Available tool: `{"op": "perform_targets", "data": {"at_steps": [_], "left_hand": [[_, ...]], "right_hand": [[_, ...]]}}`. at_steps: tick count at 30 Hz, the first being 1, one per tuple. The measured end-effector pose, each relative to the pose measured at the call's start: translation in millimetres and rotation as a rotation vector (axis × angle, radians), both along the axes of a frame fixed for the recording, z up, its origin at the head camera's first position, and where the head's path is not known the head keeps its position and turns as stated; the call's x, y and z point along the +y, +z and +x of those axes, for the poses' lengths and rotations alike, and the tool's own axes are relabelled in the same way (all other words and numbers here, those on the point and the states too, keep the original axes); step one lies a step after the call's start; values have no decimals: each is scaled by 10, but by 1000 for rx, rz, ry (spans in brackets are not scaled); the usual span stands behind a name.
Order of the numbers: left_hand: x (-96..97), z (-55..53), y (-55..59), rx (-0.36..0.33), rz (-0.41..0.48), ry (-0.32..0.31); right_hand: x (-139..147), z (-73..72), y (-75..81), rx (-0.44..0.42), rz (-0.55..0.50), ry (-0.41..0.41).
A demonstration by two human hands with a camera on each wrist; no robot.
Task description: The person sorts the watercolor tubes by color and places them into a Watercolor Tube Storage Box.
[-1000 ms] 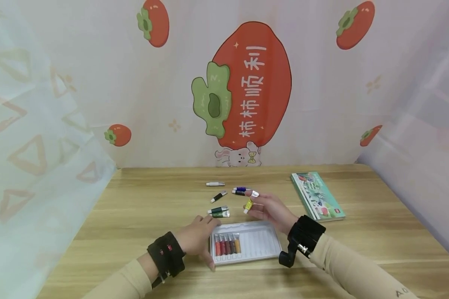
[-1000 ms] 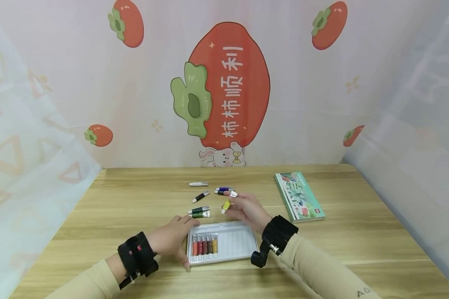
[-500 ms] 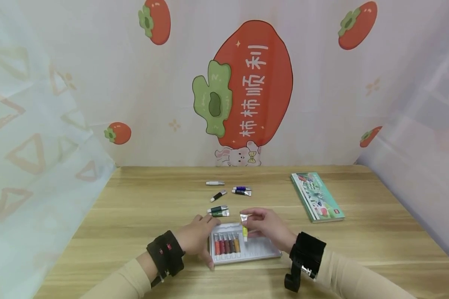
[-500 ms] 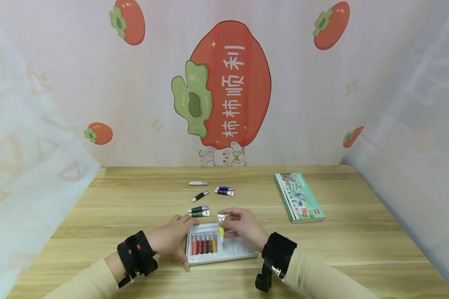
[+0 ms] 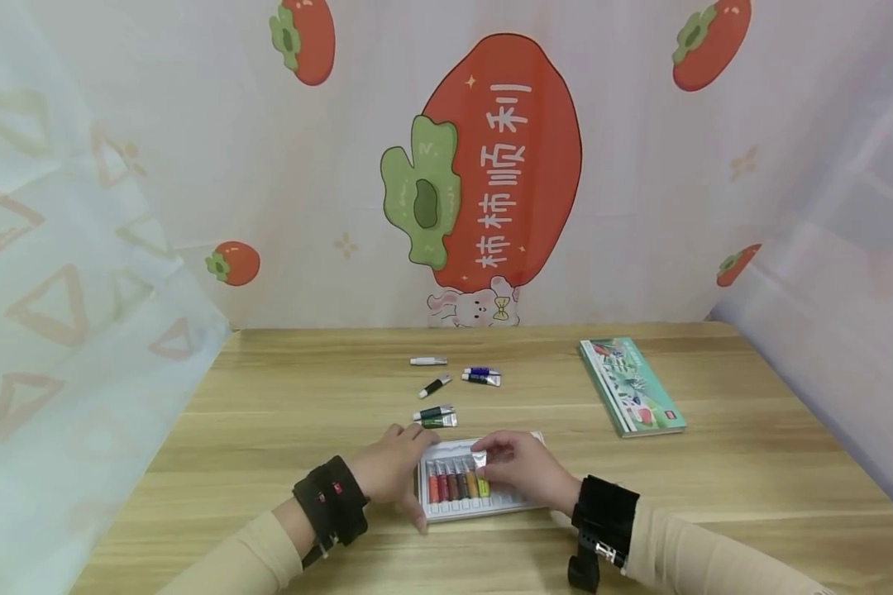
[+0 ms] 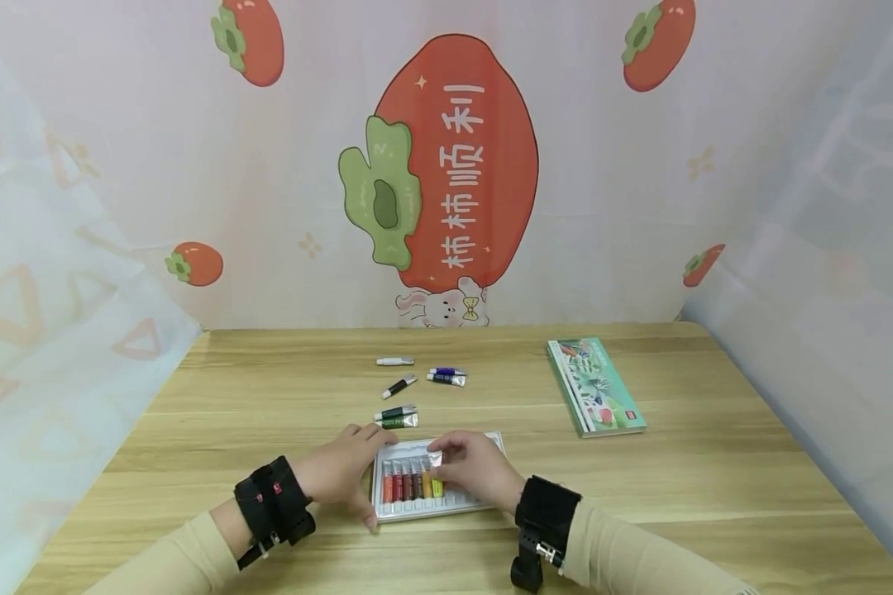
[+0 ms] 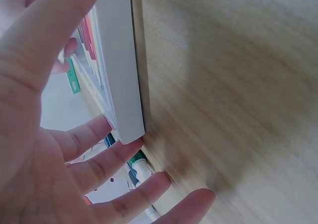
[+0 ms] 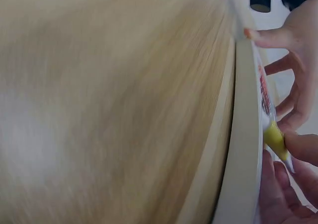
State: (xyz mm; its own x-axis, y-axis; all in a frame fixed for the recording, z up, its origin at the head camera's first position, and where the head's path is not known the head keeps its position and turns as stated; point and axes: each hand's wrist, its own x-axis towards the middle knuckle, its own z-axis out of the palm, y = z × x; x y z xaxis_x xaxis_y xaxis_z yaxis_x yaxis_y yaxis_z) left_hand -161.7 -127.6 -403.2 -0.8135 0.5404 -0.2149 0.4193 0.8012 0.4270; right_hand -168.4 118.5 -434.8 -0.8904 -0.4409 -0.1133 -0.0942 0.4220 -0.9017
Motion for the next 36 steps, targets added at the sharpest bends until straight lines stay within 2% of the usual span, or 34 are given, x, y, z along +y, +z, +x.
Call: {"op": "perform_targets", "data": {"at_steps": [2,5,14,21,31,36], "left_hand": [[1,0,-1,0,1,-1],[1,-1,-2,0,2,-3],[7,-13,-10,2,-1,3],[8,-22,-10,0,-8,0],[16,-32,-32,-17,-8,11],[2,-39,-22,-8,-7,1]], "right_hand": [[-3,-16,7,74,83,23],[0,-35,26,135,157,55],[64,-30,82,204,255,140],[68,-38,153,252,311,246],[-99,-23,327,366,512,365],[-155,-61,367,407,588,375]]}}
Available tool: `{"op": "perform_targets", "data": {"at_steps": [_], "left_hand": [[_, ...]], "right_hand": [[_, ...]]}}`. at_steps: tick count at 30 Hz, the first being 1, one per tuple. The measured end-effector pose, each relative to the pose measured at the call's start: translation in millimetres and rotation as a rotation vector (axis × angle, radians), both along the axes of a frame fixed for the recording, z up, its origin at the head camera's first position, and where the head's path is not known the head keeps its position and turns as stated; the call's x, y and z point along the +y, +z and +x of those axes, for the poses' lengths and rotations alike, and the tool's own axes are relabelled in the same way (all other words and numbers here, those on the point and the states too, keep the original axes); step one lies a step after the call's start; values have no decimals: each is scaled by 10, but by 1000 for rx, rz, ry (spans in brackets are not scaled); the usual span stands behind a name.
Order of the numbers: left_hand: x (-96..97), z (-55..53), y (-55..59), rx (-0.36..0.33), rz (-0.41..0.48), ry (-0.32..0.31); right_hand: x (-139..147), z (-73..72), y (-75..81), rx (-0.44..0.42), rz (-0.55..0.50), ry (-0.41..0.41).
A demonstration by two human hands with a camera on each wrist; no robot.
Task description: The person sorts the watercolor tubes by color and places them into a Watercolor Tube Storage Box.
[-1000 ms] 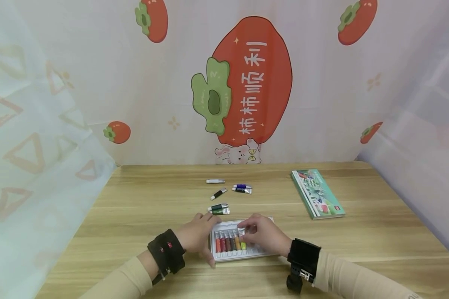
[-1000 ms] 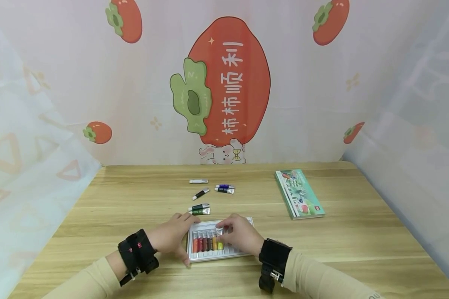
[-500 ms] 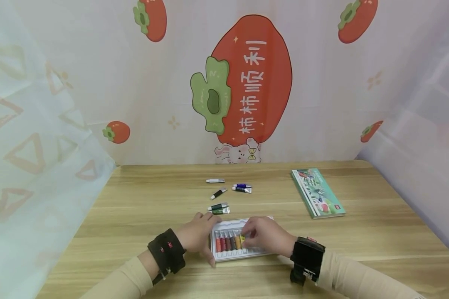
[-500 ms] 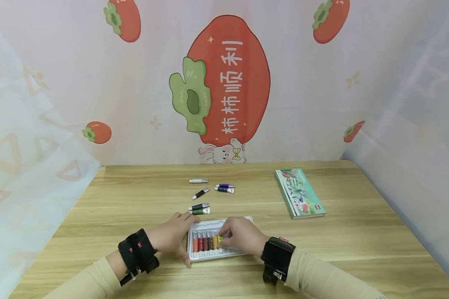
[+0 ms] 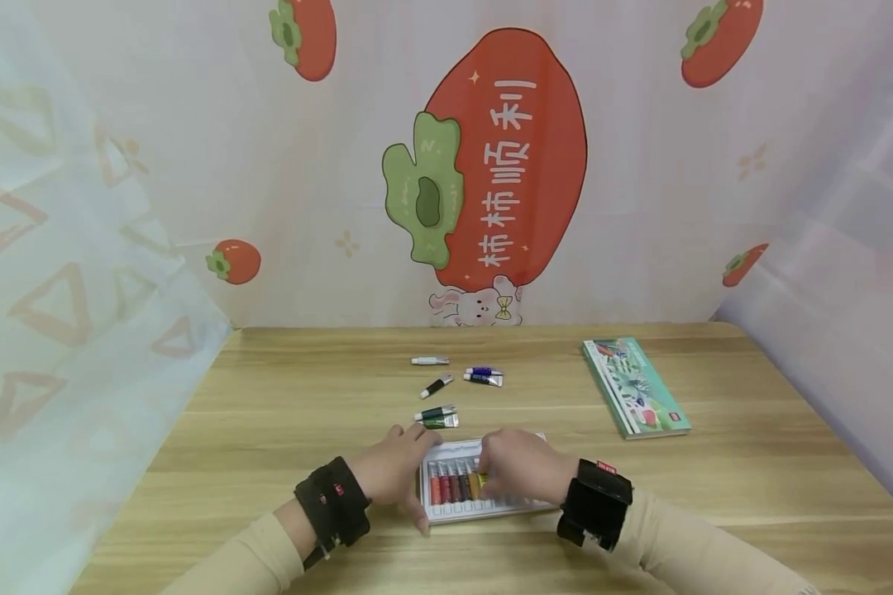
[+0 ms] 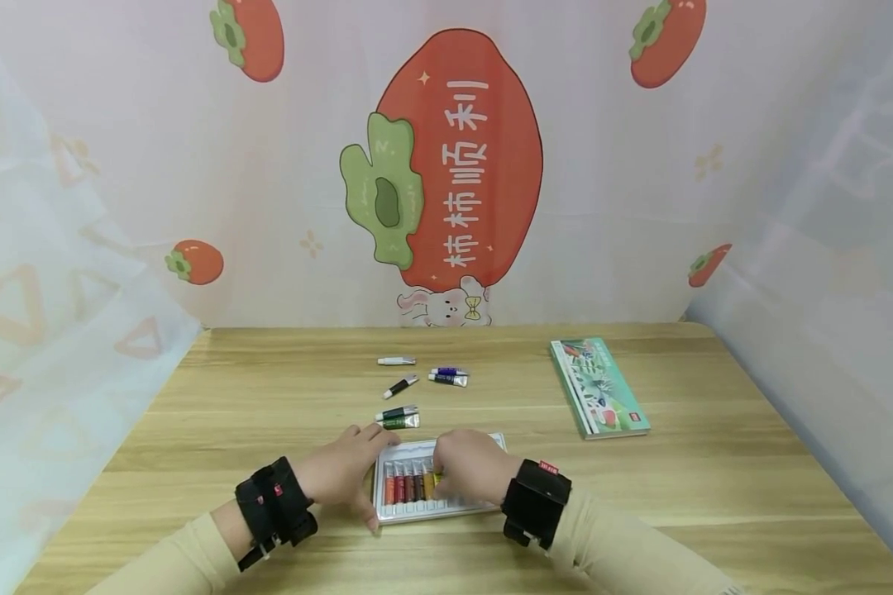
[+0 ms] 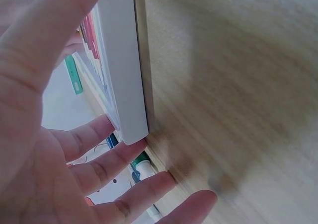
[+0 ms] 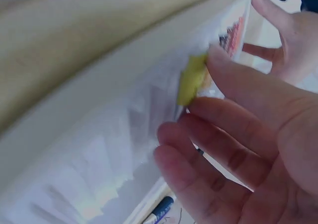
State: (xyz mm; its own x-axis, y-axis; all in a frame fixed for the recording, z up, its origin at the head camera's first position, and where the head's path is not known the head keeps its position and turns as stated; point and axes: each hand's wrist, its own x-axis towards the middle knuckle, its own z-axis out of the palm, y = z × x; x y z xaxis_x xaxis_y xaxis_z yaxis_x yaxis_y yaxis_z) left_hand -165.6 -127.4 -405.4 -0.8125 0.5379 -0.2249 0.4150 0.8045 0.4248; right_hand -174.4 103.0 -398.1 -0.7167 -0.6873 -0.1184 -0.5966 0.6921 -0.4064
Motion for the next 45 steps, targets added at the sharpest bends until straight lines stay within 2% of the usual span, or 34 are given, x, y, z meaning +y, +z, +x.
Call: {"op": "perform_targets", "data": {"at_steps": [9,18,22,25,29,32,34,37,39,42,45], "left_hand": [[-7,-6,7,4,1,-8],[-6,0,4,-6,-14,8],[-22,4,10,-7,-12,3],[-12,5,25,-5,-7,3],[-4,4,32,-3,-8,12],[-14,3,36,-1,-11,21],[-23,8,43,-5,-14,30],[-29,14,38,-10,-16,43],[-23,16,31,-14,-21,45],[-7,14,15,-4,-31,36],[10,15,11,2,-33,34]], "right_hand": [[-1,-49,20,-19,8,20],[50,-95,34,-3,27,126],[57,-188,109,-36,1,142],[95,-347,211,-18,-61,113],[149,-670,339,29,-195,14],[155,-956,371,5,-294,-87],[141,-1133,340,-31,-336,-155],[106,-1348,221,-74,-331,-236],[83,-1451,112,-89,-291,-293],[59,-1546,-33,-53,-204,-322],[29,-1578,-99,5,-129,-314]]}}
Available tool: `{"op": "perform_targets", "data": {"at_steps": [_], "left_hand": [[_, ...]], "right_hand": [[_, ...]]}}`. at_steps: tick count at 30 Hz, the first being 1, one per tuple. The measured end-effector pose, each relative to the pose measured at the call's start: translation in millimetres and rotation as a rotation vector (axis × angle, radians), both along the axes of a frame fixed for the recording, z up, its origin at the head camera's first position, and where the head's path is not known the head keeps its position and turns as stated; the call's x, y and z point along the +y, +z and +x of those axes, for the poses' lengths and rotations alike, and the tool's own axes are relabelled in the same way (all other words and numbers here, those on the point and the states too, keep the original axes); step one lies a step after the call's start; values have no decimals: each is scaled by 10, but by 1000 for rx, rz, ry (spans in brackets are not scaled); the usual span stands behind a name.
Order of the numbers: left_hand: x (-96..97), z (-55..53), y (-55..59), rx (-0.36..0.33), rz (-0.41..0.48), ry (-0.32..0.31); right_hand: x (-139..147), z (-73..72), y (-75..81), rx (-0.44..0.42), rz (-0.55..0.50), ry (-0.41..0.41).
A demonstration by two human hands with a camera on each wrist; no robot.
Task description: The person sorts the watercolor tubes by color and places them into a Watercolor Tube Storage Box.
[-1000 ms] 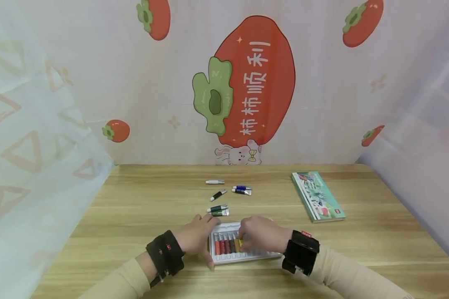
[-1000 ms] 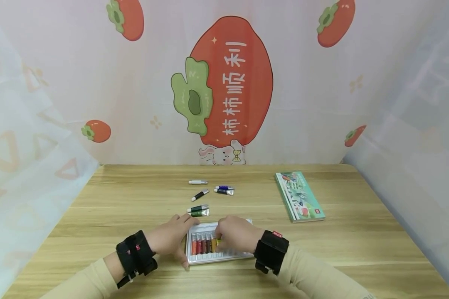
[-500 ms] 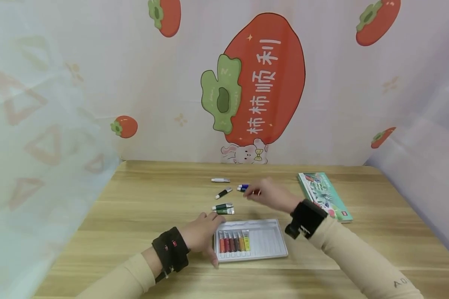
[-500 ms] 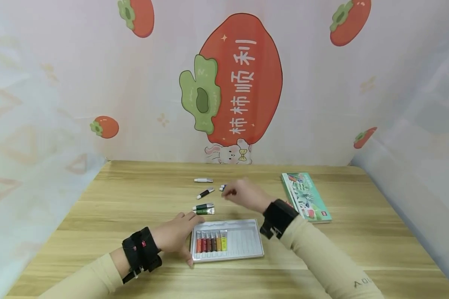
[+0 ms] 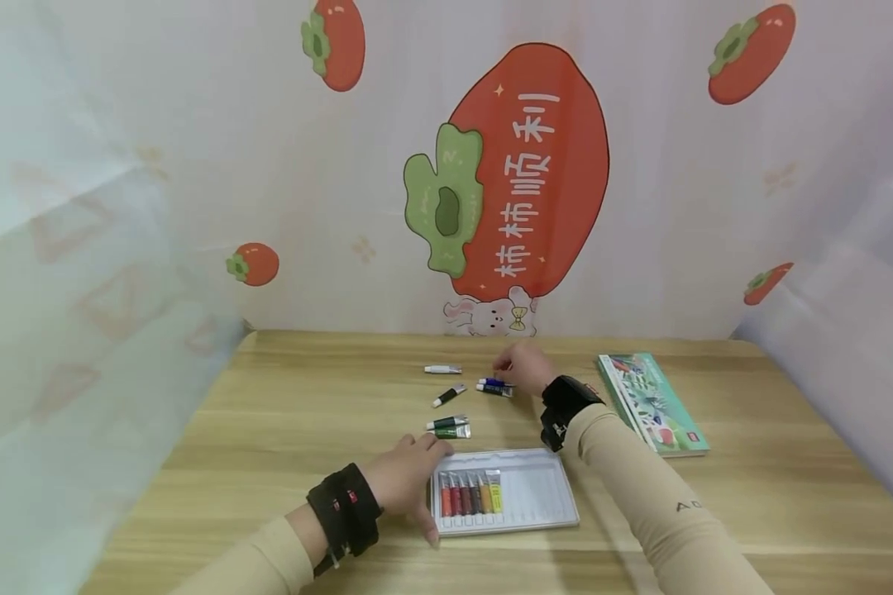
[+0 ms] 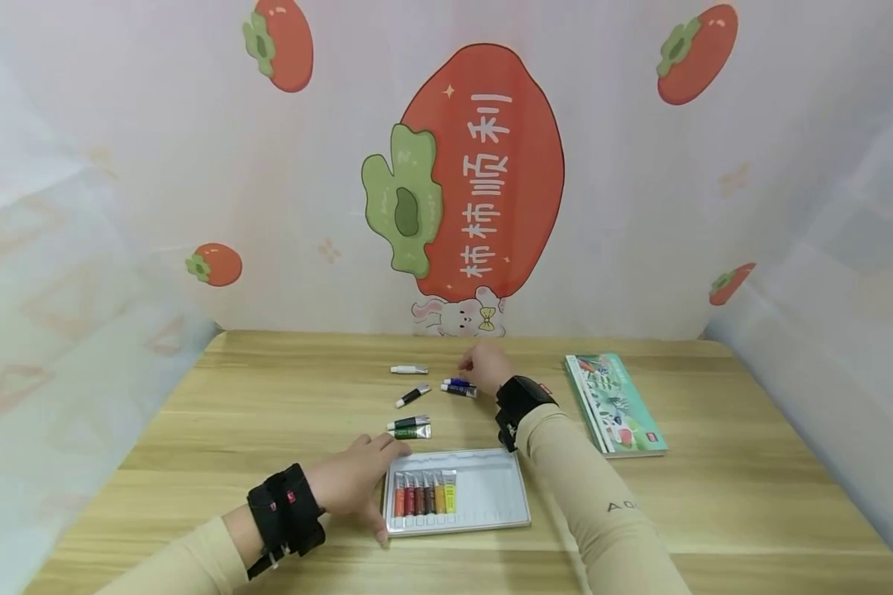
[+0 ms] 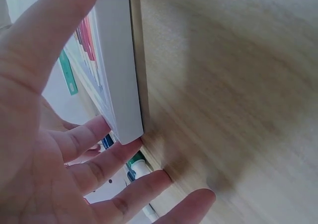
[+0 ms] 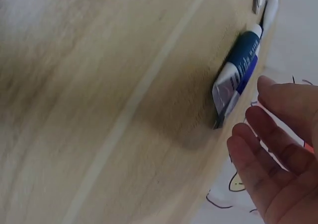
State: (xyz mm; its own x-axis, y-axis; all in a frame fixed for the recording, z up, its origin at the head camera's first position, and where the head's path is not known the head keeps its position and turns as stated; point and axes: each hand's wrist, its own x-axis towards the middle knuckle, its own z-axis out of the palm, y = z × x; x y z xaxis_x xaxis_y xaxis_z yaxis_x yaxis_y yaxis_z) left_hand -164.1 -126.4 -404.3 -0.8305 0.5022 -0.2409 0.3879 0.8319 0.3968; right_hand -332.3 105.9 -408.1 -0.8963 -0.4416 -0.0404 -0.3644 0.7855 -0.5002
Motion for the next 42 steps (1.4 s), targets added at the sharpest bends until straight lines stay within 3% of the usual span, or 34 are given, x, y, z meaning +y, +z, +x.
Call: {"op": "perform_targets", "data": {"at_steps": [7,12,19,31,36,42], "left_hand": [[32,13,-52,11,15,-1],[62,20,-48,11,20,-7],[96,35,2,10,27,-19],[-37,62,-6,16,38,-23],[-22,49,49,0,49,-20],[-10,27,38,-13,31,-8]], "right_hand": [[-24,18,-41,11,129,7],[39,26,-36,3,119,13],[173,110,-31,13,-11,-31],[309,324,-19,-167,-210,-127],[366,477,41,-196,-335,-161],[421,593,38,-249,-437,-179]]}}
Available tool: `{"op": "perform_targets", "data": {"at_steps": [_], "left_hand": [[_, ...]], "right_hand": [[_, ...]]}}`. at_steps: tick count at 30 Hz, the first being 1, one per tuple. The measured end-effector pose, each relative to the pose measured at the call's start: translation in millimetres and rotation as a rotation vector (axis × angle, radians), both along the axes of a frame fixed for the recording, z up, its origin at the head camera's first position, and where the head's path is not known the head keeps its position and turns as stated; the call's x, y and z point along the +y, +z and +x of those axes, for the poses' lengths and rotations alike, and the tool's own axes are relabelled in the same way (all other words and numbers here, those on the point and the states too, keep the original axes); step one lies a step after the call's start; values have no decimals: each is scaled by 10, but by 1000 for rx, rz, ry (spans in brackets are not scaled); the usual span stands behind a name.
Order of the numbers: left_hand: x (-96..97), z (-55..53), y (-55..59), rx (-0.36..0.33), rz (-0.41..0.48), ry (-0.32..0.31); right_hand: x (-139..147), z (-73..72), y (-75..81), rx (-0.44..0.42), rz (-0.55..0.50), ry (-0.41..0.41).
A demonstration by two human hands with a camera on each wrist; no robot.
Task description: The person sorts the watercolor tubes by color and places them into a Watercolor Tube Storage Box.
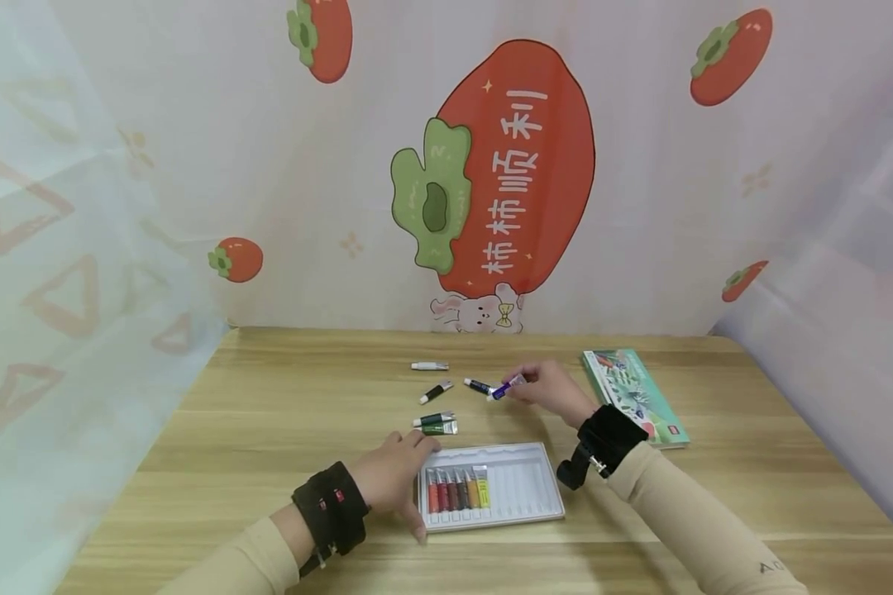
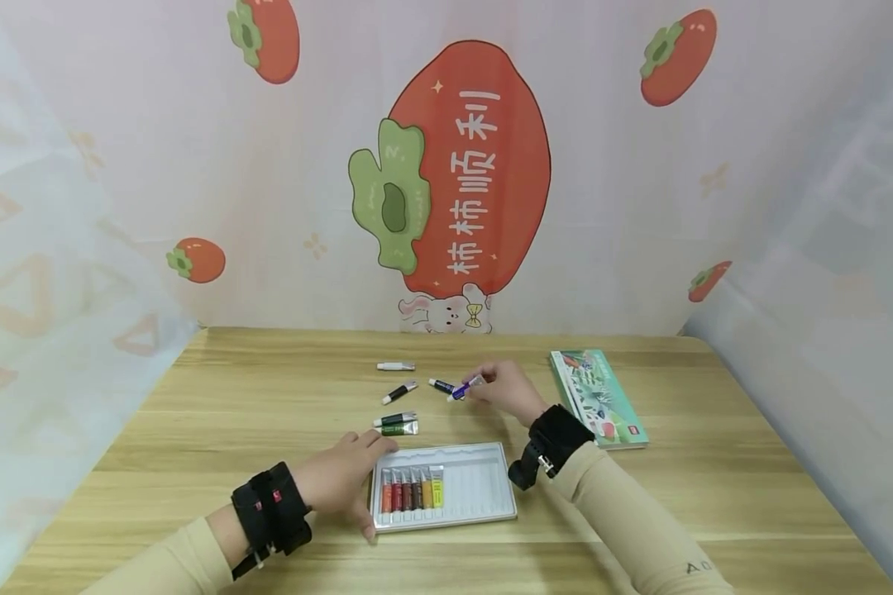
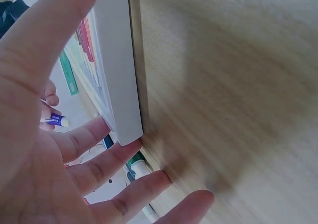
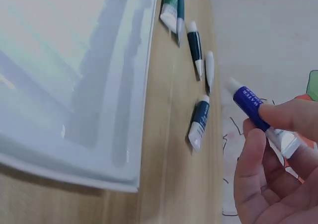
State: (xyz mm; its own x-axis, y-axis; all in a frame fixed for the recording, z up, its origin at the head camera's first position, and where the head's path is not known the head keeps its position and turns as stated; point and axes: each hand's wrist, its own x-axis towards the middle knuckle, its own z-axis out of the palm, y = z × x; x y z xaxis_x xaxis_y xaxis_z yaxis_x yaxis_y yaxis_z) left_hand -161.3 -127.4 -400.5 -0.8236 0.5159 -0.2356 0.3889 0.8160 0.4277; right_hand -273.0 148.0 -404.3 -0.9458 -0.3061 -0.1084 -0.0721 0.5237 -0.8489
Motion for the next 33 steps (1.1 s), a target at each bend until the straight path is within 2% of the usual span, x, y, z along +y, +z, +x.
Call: {"op": "perform_targets", "data": {"at_steps": [4,8,10,15,18,21,26,30,33], "left_hand": [[-8,-3,-8,-1,2,-3],[-9,-6,0,5,2,-5],[-7,-5,5,6,-1,-6],[-6,-1,-4,2,9,-8],[-6,0,-7,-5,17,-3],[-4,4,-8,-5,19,-7],[1,9,0,0,19,-20],[-5,-1,-10,6,18,-13],[-21,-1,-11,8,14,-10]], "right_hand": [[-1,50,-31,-92,-92,25],[-19,125,-48,-162,-223,5],[-23,172,-51,-152,-307,-26],[-27,294,-26,-67,-606,-89],[-39,359,7,-44,-714,-116],[-52,449,25,-63,-729,-155],[-82,666,12,-114,-648,-164],[-91,808,-16,-142,-575,-124],[-92,881,-25,-180,-487,-38]]}}
